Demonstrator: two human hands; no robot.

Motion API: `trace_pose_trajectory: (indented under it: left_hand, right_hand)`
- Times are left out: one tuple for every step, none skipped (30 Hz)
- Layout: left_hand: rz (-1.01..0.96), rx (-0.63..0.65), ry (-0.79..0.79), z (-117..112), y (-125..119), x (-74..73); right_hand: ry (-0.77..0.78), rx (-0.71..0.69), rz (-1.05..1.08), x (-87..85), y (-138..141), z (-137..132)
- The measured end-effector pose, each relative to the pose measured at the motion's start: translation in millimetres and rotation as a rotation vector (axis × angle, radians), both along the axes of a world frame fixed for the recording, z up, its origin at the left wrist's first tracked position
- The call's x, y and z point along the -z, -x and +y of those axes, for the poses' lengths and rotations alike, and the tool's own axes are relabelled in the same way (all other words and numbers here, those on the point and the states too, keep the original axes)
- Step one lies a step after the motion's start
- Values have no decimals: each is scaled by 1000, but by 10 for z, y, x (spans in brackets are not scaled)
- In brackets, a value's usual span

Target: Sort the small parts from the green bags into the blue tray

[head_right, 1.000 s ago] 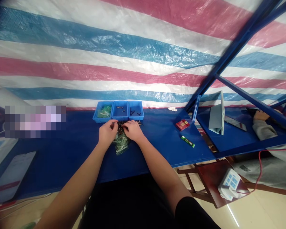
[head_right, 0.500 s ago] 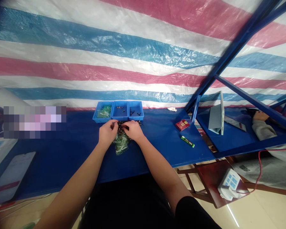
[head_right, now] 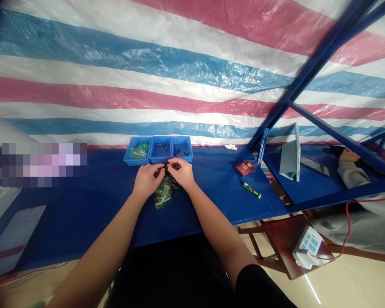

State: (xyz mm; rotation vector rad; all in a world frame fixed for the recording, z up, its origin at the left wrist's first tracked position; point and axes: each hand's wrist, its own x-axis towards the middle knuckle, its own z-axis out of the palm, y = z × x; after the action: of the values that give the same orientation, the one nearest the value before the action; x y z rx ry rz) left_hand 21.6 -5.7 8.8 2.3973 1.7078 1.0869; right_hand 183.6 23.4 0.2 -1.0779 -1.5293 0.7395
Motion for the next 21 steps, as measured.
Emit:
trace_pose_trajectory:
  left_hand:
    - [9,10,3,-3,-5,-1]
    - [15,19,6,-6,-8,-3]
    - [17,28,7,-6,-8,-3]
    - [18,35,7,-5,-6,-3]
    - [17,39,7,-3,-2,-2]
    - [15,41,10,1,3,-1]
    - [14,40,14,5,8,2]
    - [11,38,20,8,13,5]
    - [7,36,25,11,16,8]
    - [2,35,27,13,19,10]
    - [-3,34,29,13,19,12]
    - [-8,32,30,12,19,12]
    - [-12,28,31,10,17,10]
    - [-15,21,33,6,14,6]
    - [-22,14,34,1,10,-1]
    - [-33,7,35,-4,6,-10]
    - [-47,3,37,-9,2,-21]
    - [-64,0,42,-14,-2,-33]
    - [-79,0,50,-19,-4,-44]
    - [-93,-1,61,-23,-7,-54]
    - [-104,-3,72,-26,-8,-62]
  right_hand:
    - [12,2,22,-3,0,2]
    - [16,6,35,-5,0,2]
    - [12,10,42,-7,-1,1]
    - [5,14,45,-9,-2,-1]
    - [-3,14,42,-10,-2,-4]
    - [-10,11,35,-10,-1,-7]
    - [-15,8,25,-10,0,-10]
    - [-16,5,13,-10,1,-13]
    - [-14,2,3,-11,2,-16]
    - [-11,0,-4,-12,2,-19]
    - [-8,-3,-6,-15,2,-21]
    - [-7,-6,-5,-18,1,-24]
    - [-9,-13,-3,-23,0,-26]
    - [-13,-20,-2,-28,-2,-29]
    - [-19,-29,-3,-35,-4,-32]
    - [-26,-39,-6,-41,-5,-35]
    - [-32,-49,-11,-47,-6,-39]
    - [-36,-57,-18,-53,-7,-43]
    - [-36,-64,-26,-58,-7,-47]
    - [-34,-73,-33,-60,-6,-50]
    - [-29,-86,-40,-61,-5,-53]
